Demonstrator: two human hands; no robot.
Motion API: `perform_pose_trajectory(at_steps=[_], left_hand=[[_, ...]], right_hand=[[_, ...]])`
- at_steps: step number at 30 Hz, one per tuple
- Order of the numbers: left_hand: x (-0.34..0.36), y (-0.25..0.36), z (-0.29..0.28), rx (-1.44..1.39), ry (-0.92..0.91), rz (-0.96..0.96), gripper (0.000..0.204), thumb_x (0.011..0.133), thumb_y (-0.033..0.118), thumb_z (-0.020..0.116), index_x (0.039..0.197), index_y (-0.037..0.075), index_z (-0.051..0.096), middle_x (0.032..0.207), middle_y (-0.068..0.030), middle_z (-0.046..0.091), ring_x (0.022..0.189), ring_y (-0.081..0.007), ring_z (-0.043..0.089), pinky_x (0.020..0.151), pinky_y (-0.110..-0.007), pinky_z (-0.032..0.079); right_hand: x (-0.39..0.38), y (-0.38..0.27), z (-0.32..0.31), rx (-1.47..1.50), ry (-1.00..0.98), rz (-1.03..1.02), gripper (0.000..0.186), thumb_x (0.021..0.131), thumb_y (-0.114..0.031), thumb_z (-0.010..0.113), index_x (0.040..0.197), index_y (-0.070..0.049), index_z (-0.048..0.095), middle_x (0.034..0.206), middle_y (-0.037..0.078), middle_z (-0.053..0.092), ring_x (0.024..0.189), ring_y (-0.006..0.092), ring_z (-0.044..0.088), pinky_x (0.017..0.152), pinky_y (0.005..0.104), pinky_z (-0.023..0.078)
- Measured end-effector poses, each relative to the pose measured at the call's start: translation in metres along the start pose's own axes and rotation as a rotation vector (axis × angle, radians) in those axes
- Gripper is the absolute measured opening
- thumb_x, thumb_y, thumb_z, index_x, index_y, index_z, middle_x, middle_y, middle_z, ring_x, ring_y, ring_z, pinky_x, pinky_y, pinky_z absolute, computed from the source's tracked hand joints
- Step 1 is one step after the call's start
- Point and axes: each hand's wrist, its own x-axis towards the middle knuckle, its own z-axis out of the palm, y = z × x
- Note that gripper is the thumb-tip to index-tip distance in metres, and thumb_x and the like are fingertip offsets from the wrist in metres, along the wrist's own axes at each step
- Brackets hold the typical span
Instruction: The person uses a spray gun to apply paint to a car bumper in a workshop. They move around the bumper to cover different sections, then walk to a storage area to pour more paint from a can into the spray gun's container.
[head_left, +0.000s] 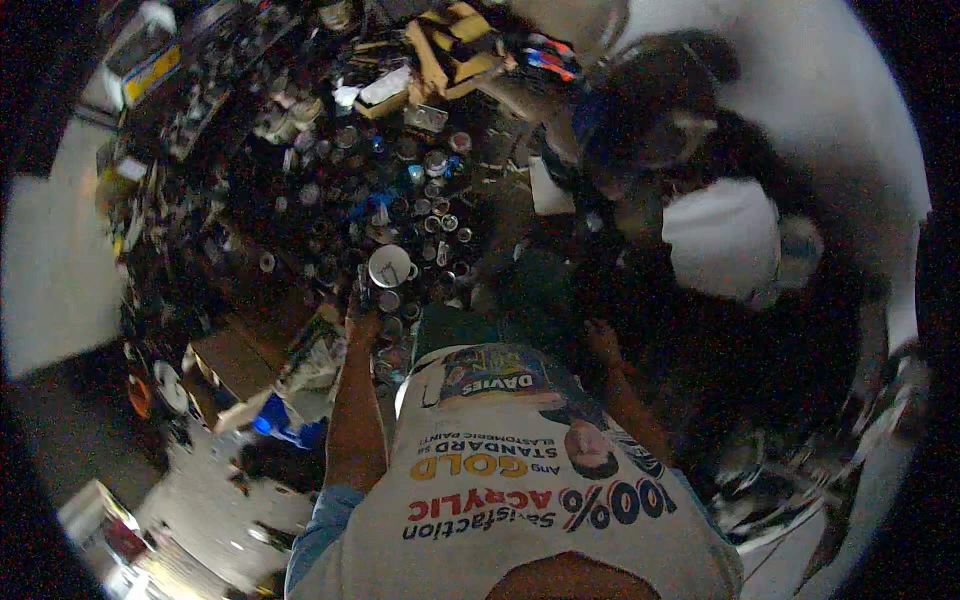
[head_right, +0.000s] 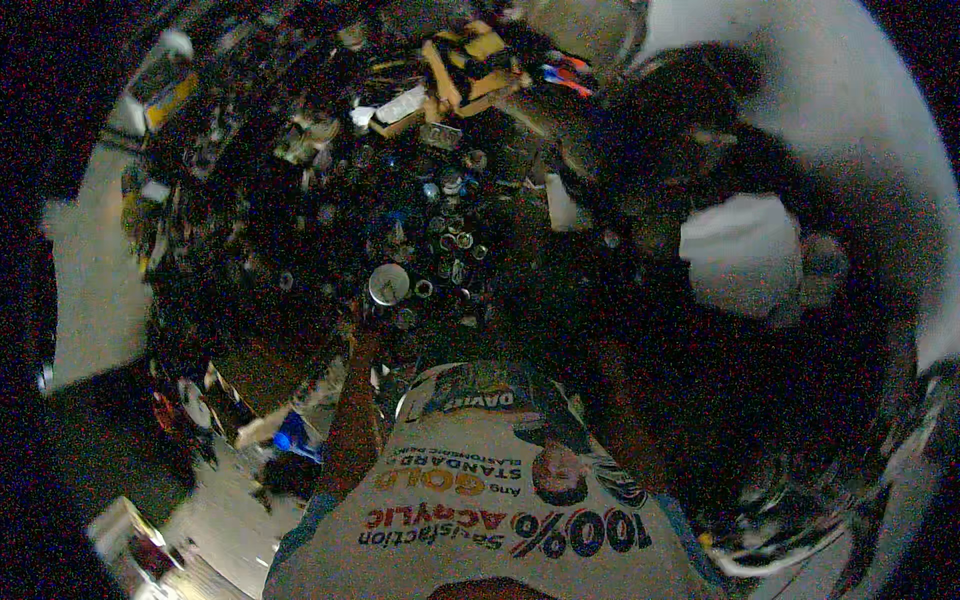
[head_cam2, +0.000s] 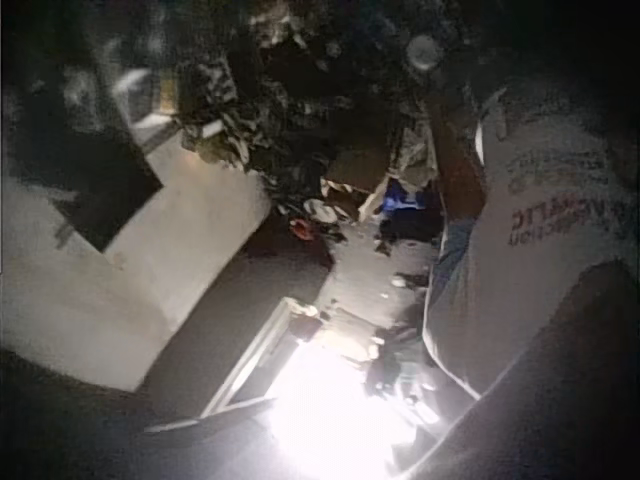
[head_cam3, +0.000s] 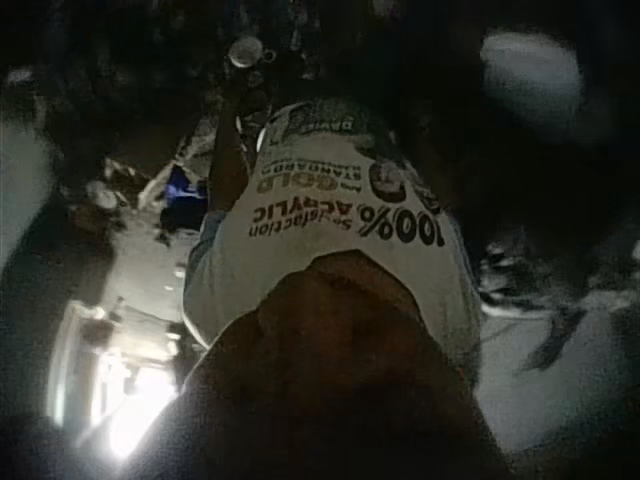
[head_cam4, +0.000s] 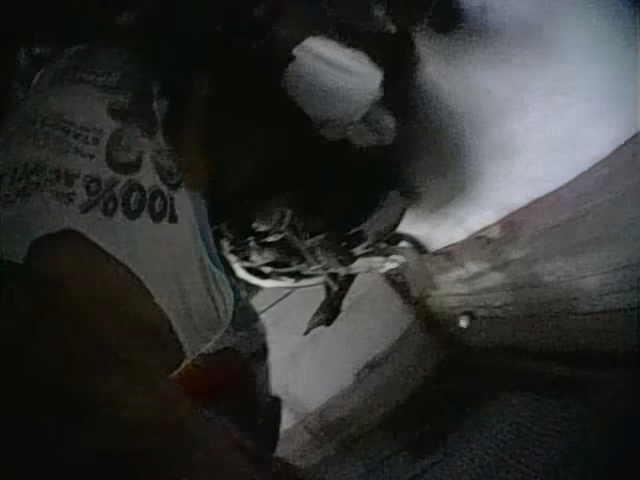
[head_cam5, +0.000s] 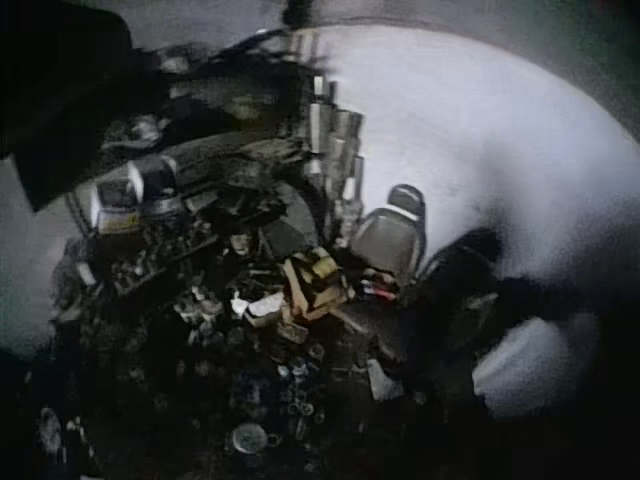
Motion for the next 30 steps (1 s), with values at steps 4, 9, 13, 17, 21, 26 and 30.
perform_pose_trajectory(at_steps=[4,9,13,17,21,26,30], left_hand=[[-0.022,0.003,0.014,0.025,0.153,0.042,0.063,0.095,0.038,0.065,0.15,0.01,0.05,0.129,-0.0234,0.069,0.116,-0.0432,0.068,0.094,-0.049,0.055],[-0.06,0.061,0.036,0.029,0.134,-0.243,0.073,0.088,0.043,0.074,0.151,0.015,0.049,0.116,-0.0231,0.074,0.107,-0.045,0.07,0.09,-0.052,0.056],[-0.06,0.096,0.074,0.117,0.234,-0.354,0.085,0.084,0.043,0.078,0.154,0.009,0.043,0.109,-0.0243,0.074,0.1,-0.0434,0.072,0.085,-0.052,0.058],[-0.068,0.098,0.103,0.186,0.241,-0.496,0.086,0.084,0.035,0.079,0.152,-0.001,0.042,0.103,-0.0245,0.074,0.095,-0.0425,0.073,0.079,-0.049,0.059],[-0.056,0.041,0.237,0.126,0.683,-0.288,0.074,0.087,0.034,0.076,0.147,0.002,0.047,0.1,-0.0259,0.074,0.091,-0.0458,0.072,0.078,-0.051,0.059],[0.009,0.122,0.204,-0.164,0.458,-0.66,0.062,0.092,0.033,0.071,0.142,0.003,0.049,0.102,-0.0305,0.072,0.091,-0.0514,0.07,0.078,-0.055,0.057],[0.025,0.094,0.214,-0.216,0.482,-0.724,0.06,0.091,0.026,0.071,0.142,0.004,0.048,0.103,-0.0308,0.071,0.094,-0.0523,0.069,0.08,-0.055,0.056]], right_hand=[[0.06,-0.109,-0.037,-0.06,-0.067,-0.351,0.056,0.101,-0.037,0.065,0.145,-0.005,0.054,0.137,0.026,0.063,0.126,0.0375,0.063,0.103,0.0412,0.052],[0.1,-0.282,-0.049,-0.166,-0.382,-0.727,0.058,0.1,-0.034,0.068,0.147,-0.004,0.051,0.14,0.026,0.059,0.127,0.0373,0.061,0.101,0.0404,0.053],[0.086,-0.4,-0.049,-0.308,-0.487,-1.134,0.07,0.093,-0.04,0.076,0.147,-0.003,0.05,0.153,0.022,0.048,0.134,0.0378,0.055,0.103,0.0443,0.053],[0.098,-0.424,0.0,-0.508,-0.385,-1.485,0.074,0.082,-0.039,0.086,0.14,-0.004,0.057,0.144,0.017,0.054,0.131,0.0385,0.054,0.107,0.0468,0.048],[0.147,-0.416,0.016,-0.428,-0.528,-1.443,0.076,0.077,-0.032,0.089,0.141,-0.007,0.058,0.138,0.016,0.057,0.123,0.0384,0.059,0.105,0.0459,0.05],[0.229,-0.447,0.059,-0.489,-0.705,-1.441,0.07,0.078,-0.027,0.087,0.141,-0.012,0.06,0.134,0.016,0.059,0.121,0.0378,0.062,0.101,0.0445,0.053],[0.245,-0.453,0.105,-0.679,-0.802,-1.433,0.067,0.078,-0.023,0.086,0.139,-0.014,0.062,0.129,0.015,0.06,0.119,0.0366,0.062,0.099,0.0431,0.054]])
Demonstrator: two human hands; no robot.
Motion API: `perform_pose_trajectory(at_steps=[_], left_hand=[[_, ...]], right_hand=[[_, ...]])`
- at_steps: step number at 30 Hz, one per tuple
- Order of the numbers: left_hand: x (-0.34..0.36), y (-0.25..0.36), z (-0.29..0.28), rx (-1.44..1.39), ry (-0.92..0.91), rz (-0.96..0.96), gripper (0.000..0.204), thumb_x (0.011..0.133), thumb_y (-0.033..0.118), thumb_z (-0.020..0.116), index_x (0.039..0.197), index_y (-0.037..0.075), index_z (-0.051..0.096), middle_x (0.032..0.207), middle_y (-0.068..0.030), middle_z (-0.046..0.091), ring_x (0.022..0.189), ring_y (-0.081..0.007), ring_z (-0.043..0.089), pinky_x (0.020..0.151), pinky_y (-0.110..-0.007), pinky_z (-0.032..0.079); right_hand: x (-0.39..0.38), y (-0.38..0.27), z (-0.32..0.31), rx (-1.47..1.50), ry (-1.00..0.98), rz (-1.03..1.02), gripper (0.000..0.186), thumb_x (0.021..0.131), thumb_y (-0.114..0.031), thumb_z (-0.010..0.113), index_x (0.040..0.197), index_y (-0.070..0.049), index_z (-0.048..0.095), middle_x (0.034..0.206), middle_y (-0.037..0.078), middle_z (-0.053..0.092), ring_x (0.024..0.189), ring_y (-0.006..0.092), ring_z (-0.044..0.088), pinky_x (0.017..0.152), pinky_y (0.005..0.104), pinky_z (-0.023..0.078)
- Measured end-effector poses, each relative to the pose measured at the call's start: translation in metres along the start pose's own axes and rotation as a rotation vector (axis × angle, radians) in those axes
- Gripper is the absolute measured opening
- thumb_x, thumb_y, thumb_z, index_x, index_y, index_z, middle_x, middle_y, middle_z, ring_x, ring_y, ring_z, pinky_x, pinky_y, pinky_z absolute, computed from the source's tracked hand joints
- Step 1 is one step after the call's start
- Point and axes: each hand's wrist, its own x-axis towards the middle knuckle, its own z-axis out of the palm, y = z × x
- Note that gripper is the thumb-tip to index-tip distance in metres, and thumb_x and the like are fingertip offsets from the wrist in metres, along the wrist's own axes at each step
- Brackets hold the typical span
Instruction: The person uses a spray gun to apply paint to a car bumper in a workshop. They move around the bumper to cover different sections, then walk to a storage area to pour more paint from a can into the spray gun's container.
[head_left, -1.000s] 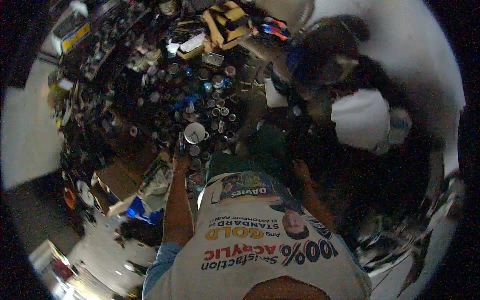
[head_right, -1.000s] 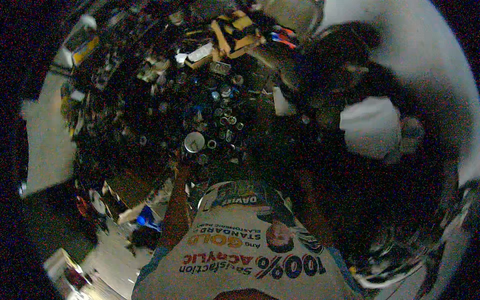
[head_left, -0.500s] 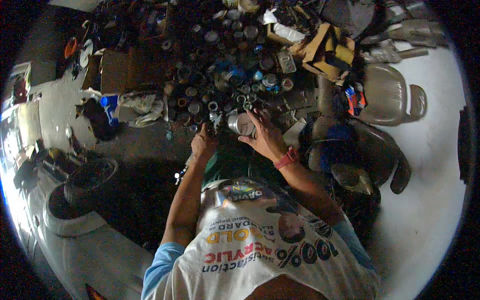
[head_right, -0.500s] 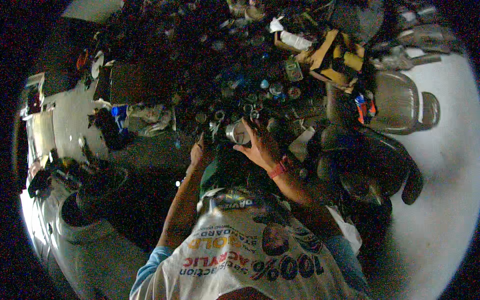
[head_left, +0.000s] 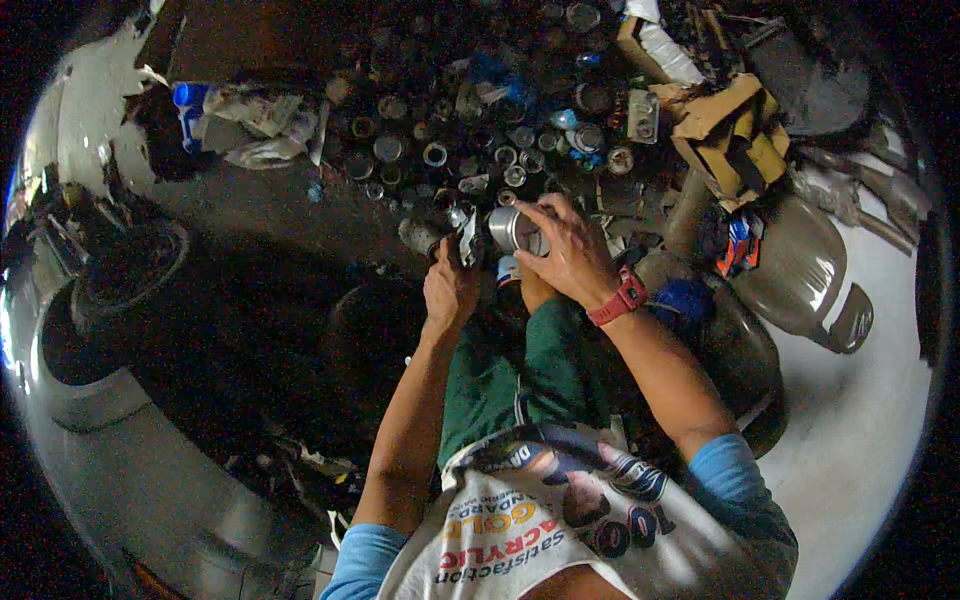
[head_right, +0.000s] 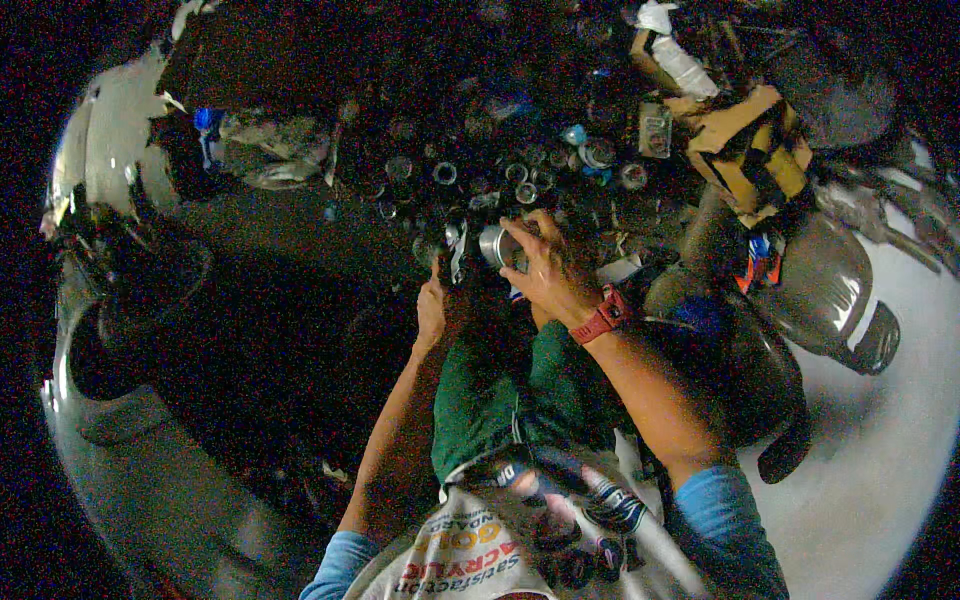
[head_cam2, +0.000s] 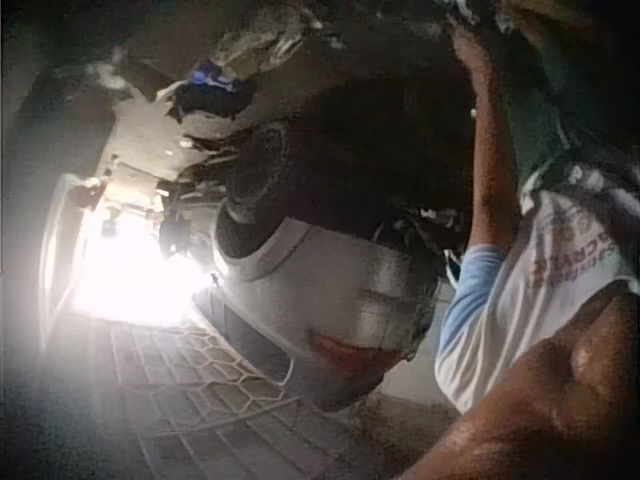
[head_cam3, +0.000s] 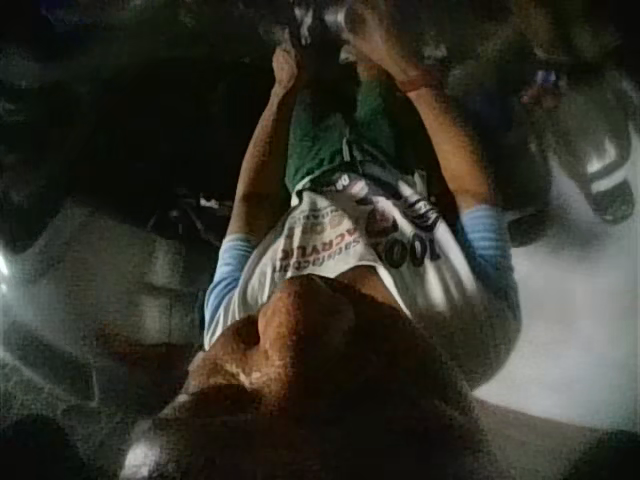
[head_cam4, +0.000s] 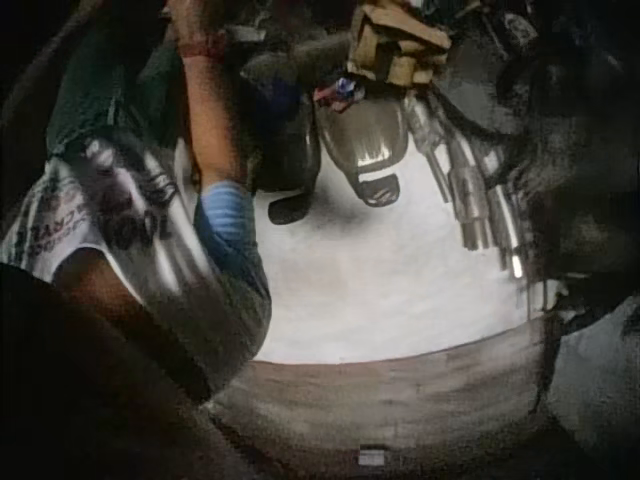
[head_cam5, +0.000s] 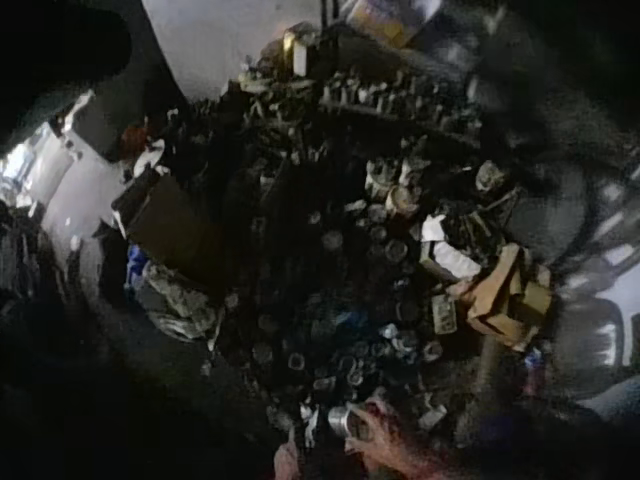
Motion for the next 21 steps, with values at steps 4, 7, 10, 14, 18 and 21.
perform_pose_trajectory(at_steps=[4,7,10,14,18,21], left_hand=[[0.038,-0.065,0.031,-0.164,0.035,0.053,0.054,0.093,0.017,0.068,0.142,0.004,0.048,0.108,-0.03,0.071,0.1,-0.0513,0.069,0.084,-0.054,0.055],[0.079,-0.069,0.031,-0.289,-0.027,-0.155,0.046,0.098,0.016,0.064,0.14,0.003,0.051,0.113,-0.0258,0.071,0.104,-0.0433,0.071,0.088,-0.046,0.054],[0.115,-0.107,0.04,-0.516,0.053,-0.229,0.048,0.098,0.014,0.063,0.143,0.004,0.049,0.116,-0.0191,0.07,0.104,-0.031,0.068,0.091,-0.039,0.052],[0.157,-0.156,0.043,-1.14,0.045,-0.425,0.061,0.097,0.004,0.062,0.154,0.008,0.042,0.127,-0.009,0.064,0.106,-0.0187,0.064,0.094,-0.031,0.052],[0.184,-0.189,0.033,-0.943,0.147,-0.49,0.04,0.104,0.028,0.067,0.134,0.007,0.052,0.109,-0.0052,0.063,0.096,-0.0162,0.063,0.079,-0.032,0.054],[0.21,-0.172,0.015,-0.869,0.225,-0.483,0.032,0.106,0.035,0.063,0.121,0.007,0.056,0.1,-0.0056,0.06,0.087,-0.0179,0.061,0.076,-0.033,0.055]], right_hand=[[0.05,0.006,0.033,-0.066,-0.113,-0.096,0.068,0.076,-0.017,0.087,0.14,-0.016,0.063,0.128,0.014,0.061,0.119,0.0361,0.062,0.099,0.0421,0.054],[0.092,0.019,0.052,0.137,-0.056,-0.054,0.07,0.073,-0.011,0.087,0.139,-0.014,0.063,0.135,0.016,0.058,0.126,0.0362,0.059,0.109,0.0422,0.048],[0.139,0.043,0.06,0.2,0.186,-0.034,0.071,0.074,-0.012,0.088,0.141,-0.013,0.062,0.137,0.014,0.061,0.131,0.0315,0.058,0.114,0.0399,0.044],[0.182,0.121,0.101,0.39,0.305,0.121,0.071,0.08,-0.02,0.089,0.142,-0.005,0.059,0.142,0.011,0.062,0.133,0.0235,0.056,0.117,0.0381,0.039],[0.217,0.185,0.132,0.406,0.383,0.059,0.073,0.081,-0.021,0.089,0.144,-0.004,0.058,0.142,0.01,0.062,0.132,0.0224,0.057,0.117,0.0372,0.04],[0.235,0.213,0.15,0.425,0.422,0.027,0.074,0.08,-0.021,0.09,0.144,-0.004,0.057,0.142,0.01,0.062,0.131,0.0224,0.057,0.116,0.037,0.04]])
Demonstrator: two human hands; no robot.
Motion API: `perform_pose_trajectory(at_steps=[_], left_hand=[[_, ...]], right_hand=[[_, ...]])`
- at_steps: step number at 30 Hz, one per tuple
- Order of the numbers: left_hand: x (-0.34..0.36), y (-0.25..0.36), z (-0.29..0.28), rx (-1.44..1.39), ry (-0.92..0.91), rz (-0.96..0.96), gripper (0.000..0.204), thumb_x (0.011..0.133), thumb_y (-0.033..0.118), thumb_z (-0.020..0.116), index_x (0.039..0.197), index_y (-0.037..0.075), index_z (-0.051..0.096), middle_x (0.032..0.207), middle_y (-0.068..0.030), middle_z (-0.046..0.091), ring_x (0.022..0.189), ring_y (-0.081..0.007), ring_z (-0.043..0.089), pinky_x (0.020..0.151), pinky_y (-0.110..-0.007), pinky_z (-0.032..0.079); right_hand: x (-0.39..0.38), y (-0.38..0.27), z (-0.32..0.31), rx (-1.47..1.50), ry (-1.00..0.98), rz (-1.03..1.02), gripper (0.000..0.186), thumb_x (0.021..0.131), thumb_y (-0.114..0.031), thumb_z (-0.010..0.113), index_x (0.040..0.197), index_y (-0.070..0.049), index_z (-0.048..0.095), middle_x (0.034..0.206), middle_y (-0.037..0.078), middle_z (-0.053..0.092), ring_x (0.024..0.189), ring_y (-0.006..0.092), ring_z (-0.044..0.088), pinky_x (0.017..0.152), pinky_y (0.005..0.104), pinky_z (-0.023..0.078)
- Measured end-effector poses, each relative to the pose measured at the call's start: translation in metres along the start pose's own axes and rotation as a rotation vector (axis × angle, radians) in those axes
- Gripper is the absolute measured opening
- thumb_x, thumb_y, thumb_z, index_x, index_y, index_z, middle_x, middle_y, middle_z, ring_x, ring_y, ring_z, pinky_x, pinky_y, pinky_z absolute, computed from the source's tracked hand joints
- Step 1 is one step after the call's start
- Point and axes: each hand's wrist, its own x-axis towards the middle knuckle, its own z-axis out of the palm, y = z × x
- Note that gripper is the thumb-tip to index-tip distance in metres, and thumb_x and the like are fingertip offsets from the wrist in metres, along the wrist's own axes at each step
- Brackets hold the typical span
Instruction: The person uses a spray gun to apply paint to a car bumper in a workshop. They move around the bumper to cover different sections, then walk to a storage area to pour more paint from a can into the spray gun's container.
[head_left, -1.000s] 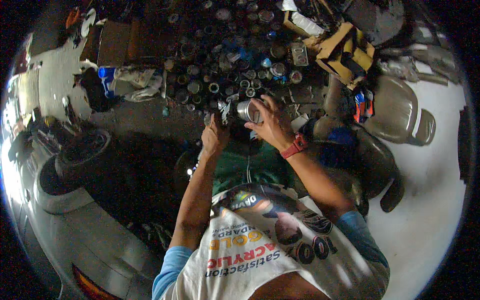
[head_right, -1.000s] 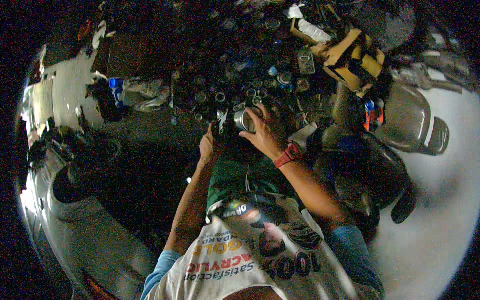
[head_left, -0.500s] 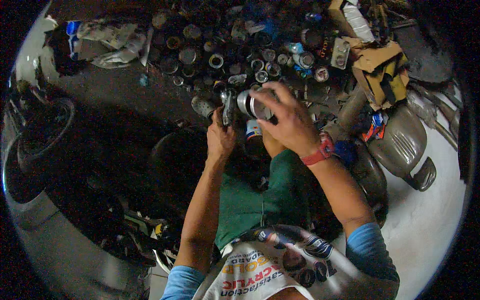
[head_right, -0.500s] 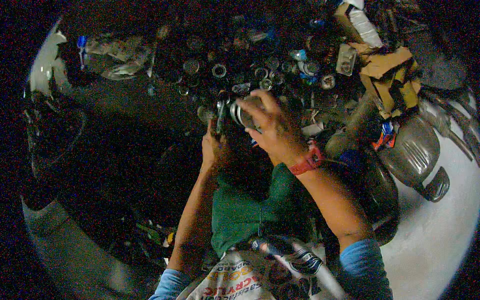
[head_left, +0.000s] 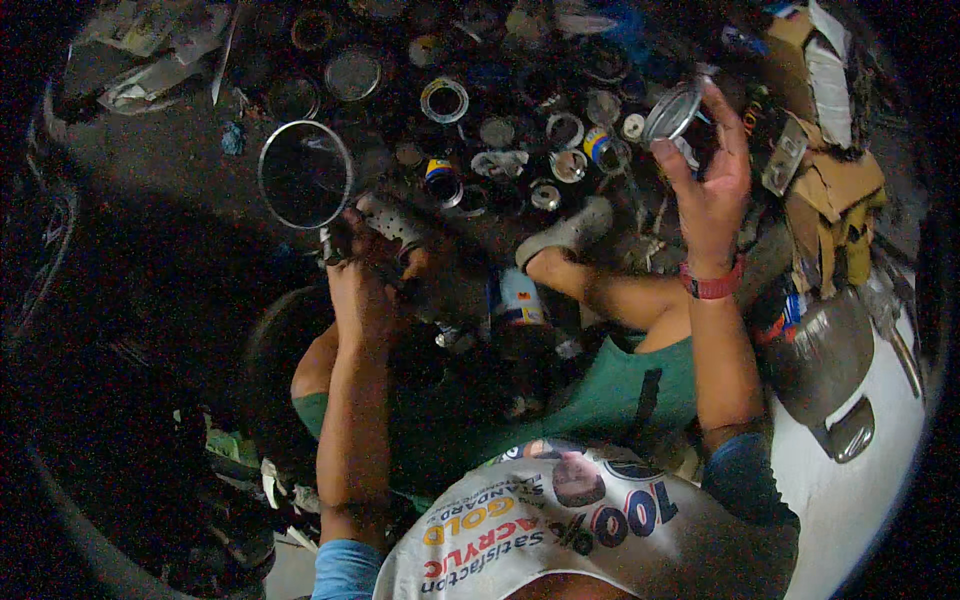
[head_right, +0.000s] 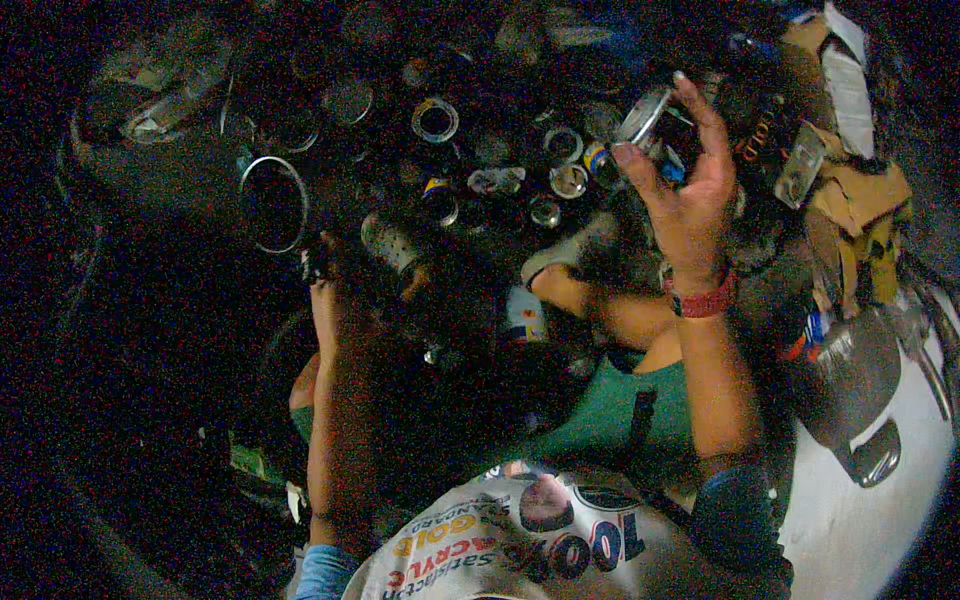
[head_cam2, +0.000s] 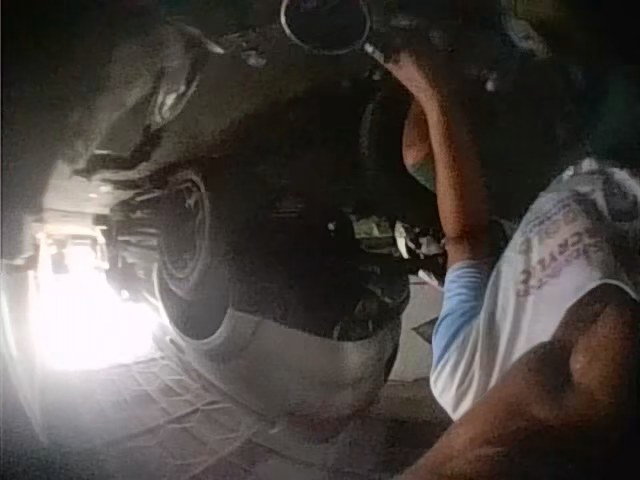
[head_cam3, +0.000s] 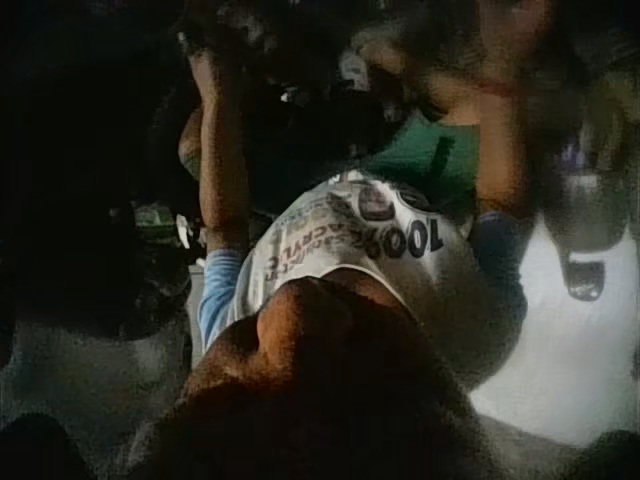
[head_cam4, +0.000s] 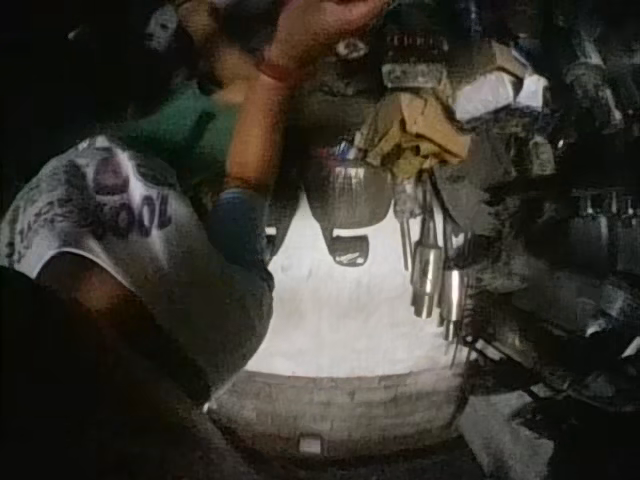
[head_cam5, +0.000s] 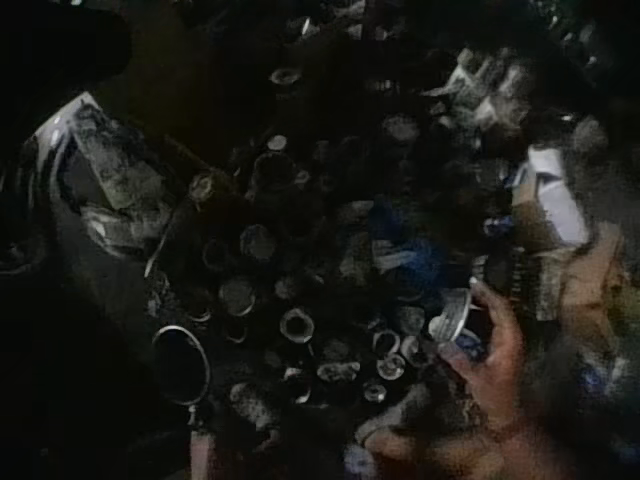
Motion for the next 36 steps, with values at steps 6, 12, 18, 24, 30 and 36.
perform_pose_trajectory(at_steps=[6,12,18,24,30,36], left_hand=[[0.04,0.001,0.017,-0.059,0.012,-0.01,0.032,0.105,0.04,0.064,0.111,0.009,0.058,0.093,-0.0025,0.059,0.082,-0.0152,0.059,0.073,-0.032,0.052],[0.03,-0.017,0.025,-0.114,0.019,0.004,0.036,0.103,0.045,0.066,0.1,0.01,0.06,0.085,0.0006,0.058,0.078,-0.0125,0.057,0.069,-0.032,0.049],[0.027,-0.069,0.002,-0.107,-0.092,0.111,0.033,0.103,0.043,0.066,0.11,0.013,0.058,0.087,0.0016,0.057,0.076,-0.011,0.057,0.064,-0.03,0.048],[0.053,-0.094,0.014,-0.14,-0.128,0.246,0.033,0.103,0.021,0.065,0.129,0.015,0.047,0.094,0.0007,0.058,0.077,-0.0115,0.056,0.064,-0.03,0.048],[0.061,-0.098,0.032,-0.086,-0.115,0.442,0.033,0.103,0.031,0.067,0.125,0.012,0.051,0.089,0.002,0.058,0.075,-0.0101,0.054,0.064,-0.028,0.043],[0.083,-0.101,0.017,-0.036,-0.18,0.464,0.026,0.102,0.036,0.067,0.112,0.014,0.057,0.082,0.0034,0.057,0.069,-0.0093,0.05,0.059,-0.03,0.039]], right_hand=[[0.044,0.014,0.025,0.095,0.045,-0.123,0.071,0.081,-0.018,0.09,0.142,-0.003,0.057,0.139,0.011,0.062,0.128,0.0212,0.058,0.114,0.0367,0.043],[0.037,-0.009,0.054,-0.275,0.189,-0.287,0.063,0.094,-0.028,0.077,0.146,0.0,0.052,0.118,0.011,0.066,0.105,0.0237,0.065,0.094,0.0379,0.055],[0.006,-0.062,0.03,0.418,0.033,-0.118,0.07,0.089,-0.025,0.085,0.146,-0.001,0.051,0.119,0.008,0.064,0.111,0.0187,0.064,0.098,0.0358,0.056],[0.0,-0.058,0.013,0.687,0.151,-0.22,0.053,0.094,-0.011,0.079,0.14,-0.001,0.056,0.113,0.008,0.068,0.105,0.0192,0.066,0.096,0.0358,0.056],[0.008,-0.035,-0.005,0.558,0.408,-0.388,0.027,0.095,-0.02,0.077,0.113,-0.004,0.066,0.102,0.005,0.068,0.095,0.0185,0.064,0.089,0.0399,0.051],[0.007,-0.035,-0.034,0.684,0.449,-0.254,0.026,0.094,-0.03,0.076,0.085,-0.008,0.066,0.089,0.0,0.064,0.081,0.0145,0.056,0.074,0.0367,0.046]])
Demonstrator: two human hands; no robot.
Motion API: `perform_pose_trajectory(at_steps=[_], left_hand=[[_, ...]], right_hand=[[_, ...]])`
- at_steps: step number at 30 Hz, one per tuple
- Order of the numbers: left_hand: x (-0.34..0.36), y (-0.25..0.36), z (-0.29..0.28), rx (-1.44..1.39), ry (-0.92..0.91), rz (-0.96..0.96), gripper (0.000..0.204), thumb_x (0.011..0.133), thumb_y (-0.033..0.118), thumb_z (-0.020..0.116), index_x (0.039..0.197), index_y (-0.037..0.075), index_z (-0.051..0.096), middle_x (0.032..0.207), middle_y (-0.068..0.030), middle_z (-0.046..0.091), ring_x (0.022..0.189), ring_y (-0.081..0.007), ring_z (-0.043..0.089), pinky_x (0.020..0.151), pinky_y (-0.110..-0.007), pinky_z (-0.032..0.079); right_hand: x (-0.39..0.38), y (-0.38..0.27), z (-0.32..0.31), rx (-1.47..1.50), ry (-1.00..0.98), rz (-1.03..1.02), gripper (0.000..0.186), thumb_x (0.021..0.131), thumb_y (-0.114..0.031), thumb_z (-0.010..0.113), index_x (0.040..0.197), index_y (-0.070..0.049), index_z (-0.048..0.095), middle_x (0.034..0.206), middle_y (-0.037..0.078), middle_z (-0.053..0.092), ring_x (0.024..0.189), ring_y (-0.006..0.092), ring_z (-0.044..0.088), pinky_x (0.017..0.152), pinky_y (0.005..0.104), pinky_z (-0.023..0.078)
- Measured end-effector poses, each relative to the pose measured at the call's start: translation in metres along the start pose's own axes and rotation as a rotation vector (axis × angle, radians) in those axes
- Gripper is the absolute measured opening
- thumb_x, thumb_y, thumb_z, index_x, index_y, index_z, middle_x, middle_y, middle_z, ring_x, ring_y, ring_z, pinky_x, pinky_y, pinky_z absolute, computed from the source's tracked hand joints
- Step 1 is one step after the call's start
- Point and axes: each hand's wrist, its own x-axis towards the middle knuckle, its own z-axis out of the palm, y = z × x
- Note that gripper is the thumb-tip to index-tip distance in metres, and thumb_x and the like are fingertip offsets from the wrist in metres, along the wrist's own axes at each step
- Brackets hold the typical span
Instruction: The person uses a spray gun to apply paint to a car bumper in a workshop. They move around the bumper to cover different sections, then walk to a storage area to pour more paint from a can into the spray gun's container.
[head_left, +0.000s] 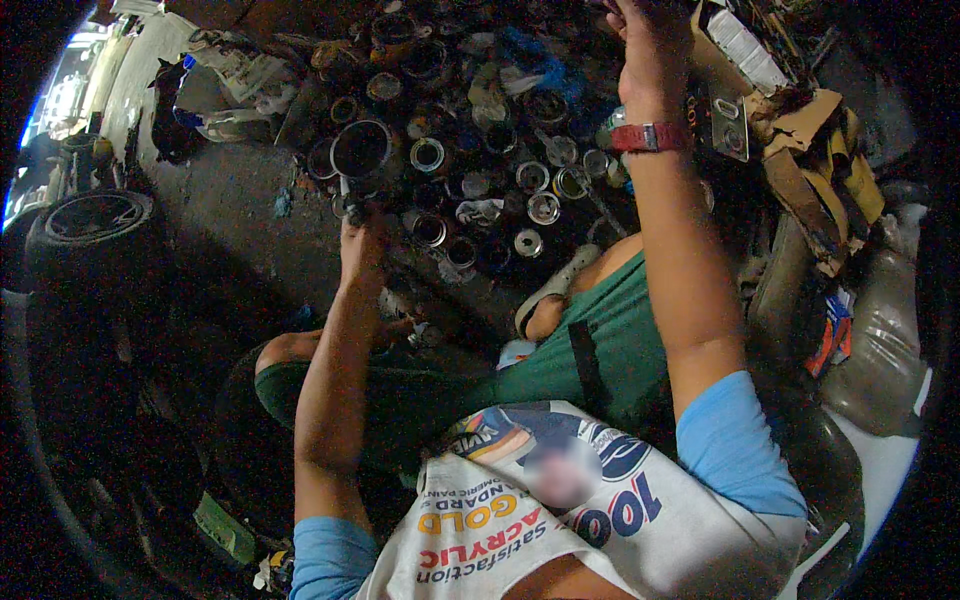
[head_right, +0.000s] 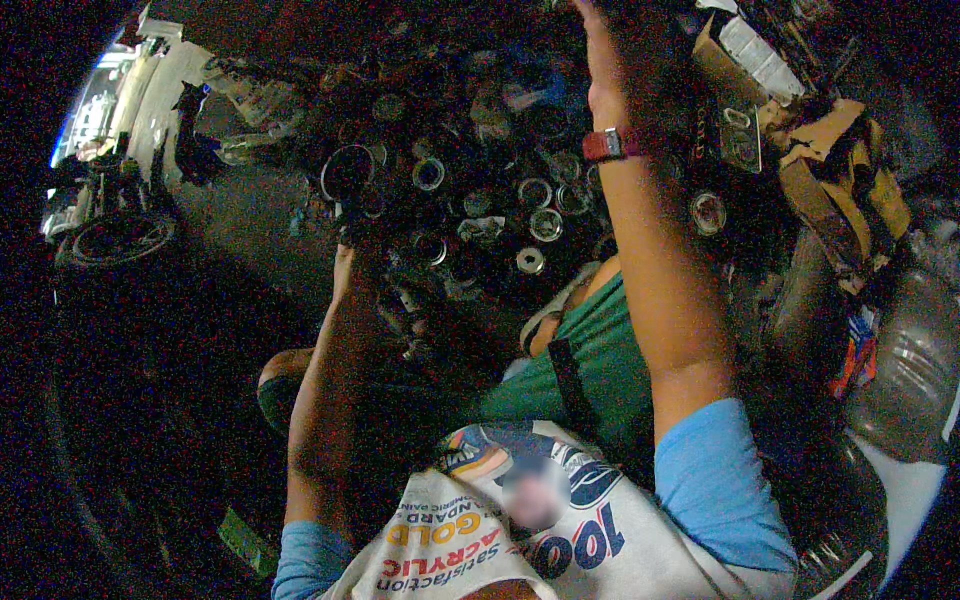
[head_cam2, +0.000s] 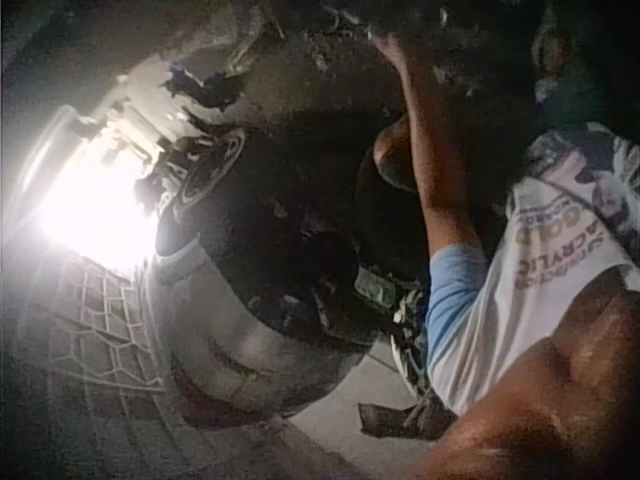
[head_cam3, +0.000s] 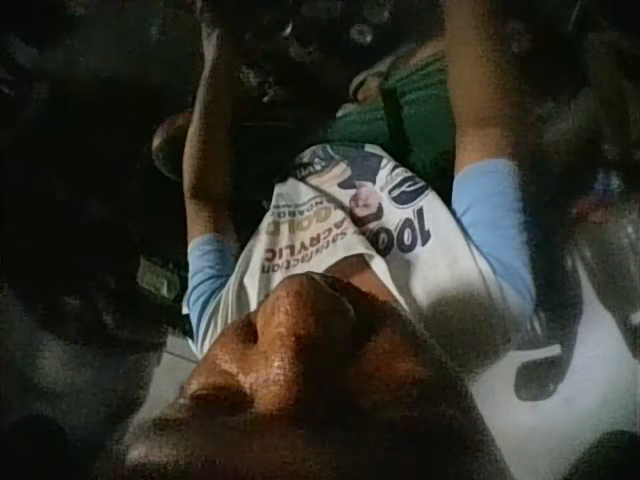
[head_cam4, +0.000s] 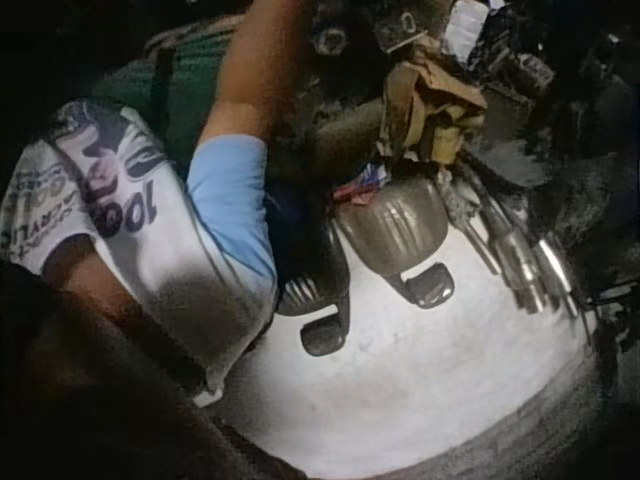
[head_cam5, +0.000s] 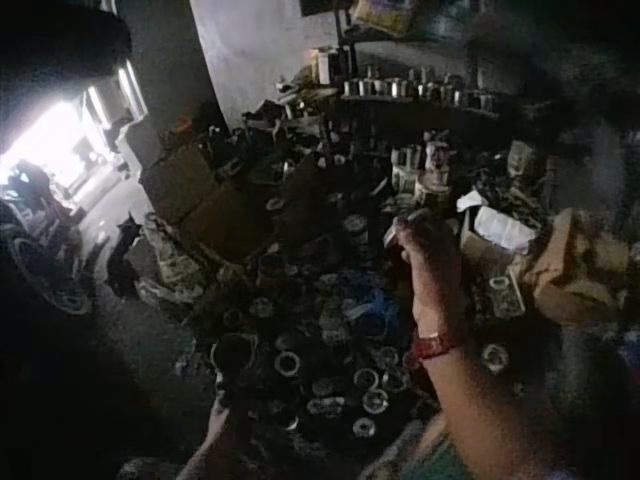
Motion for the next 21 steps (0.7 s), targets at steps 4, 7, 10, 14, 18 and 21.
perform_pose_trajectory(at_steps=[4,7,10,14,18,21], left_hand=[[0.021,-0.018,-0.033,0.096,0.054,0.051,0.028,0.104,0.04,0.063,0.094,0.014,0.058,0.077,0.0009,0.056,0.062,-0.0119,0.051,0.053,-0.033,0.04],[0.032,-0.02,-0.048,0.093,0.182,-0.033,0.031,0.103,0.039,0.062,0.089,0.012,0.061,0.076,-0.0014,0.058,0.061,-0.0143,0.053,0.052,-0.035,0.042],[0.035,-0.009,-0.053,0.28,0.228,-0.075,0.026,0.101,0.031,0.064,0.09,0.008,0.065,0.076,-0.0033,0.058,0.063,-0.0183,0.057,0.055,-0.038,0.046],[0.039,-0.021,-0.068,0.124,0.261,-0.042,0.03,0.102,0.032,0.063,0.084,0.008,0.064,0.071,-0.0036,0.055,0.06,-0.0204,0.055,0.057,-0.041,0.048],[0.044,-0.022,-0.069,0.138,0.346,-0.147,0.044,0.106,0.043,0.058,0.079,0.008,0.061,0.067,-0.0021,0.053,0.059,-0.0191,0.053,0.057,-0.041,0.048],[0.053,-0.037,-0.093,0.191,0.332,-0.155,0.052,0.107,0.051,0.055,0.078,0.008,0.059,0.066,-0.0018,0.053,0.059,-0.0187,0.053,0.056,-0.04,0.048]], right_hand=[[0.018,0.021,-0.031,0.074,0.03,0.1,0.023,0.095,-0.032,0.077,0.093,-0.009,0.072,0.093,0.001,0.068,0.082,0.0143,0.062,0.075,0.033,0.049],[0.023,0.031,-0.031,0.171,0.168,0.121,0.025,0.094,-0.031,0.079,0.105,-0.008,0.075,0.1,0.002,0.072,0.088,0.0162,0.068,0.078,0.0318,0.054],[0.02,0.022,-0.034,0.19,0.168,0.046,0.029,0.094,-0.025,0.08,0.115,-0.006,0.074,0.105,0.003,0.073,0.091,0.0151,0.07,0.075,0.0283,0.057],[0.016,0.01,-0.024,0.176,0.173,0.061,0.028,0.094,-0.024,0.08,0.114,-0.006,0.074,0.104,0.004,0.073,0.085,0.0132,0.069,0.07,0.0263,0.056],[0.027,0.027,-0.027,0.22,0.118,-0.002,0.028,0.091,-0.028,0.083,0.111,-0.01,0.074,0.1,0.002,0.072,0.086,0.014,0.068,0.071,0.0276,0.053],[0.03,0.036,-0.021,0.161,0.137,0.086,0.03,0.09,-0.03,0.083,0.111,-0.01,0.073,0.099,0.001,0.071,0.089,0.0149,0.068,0.075,0.0295,0.054]])
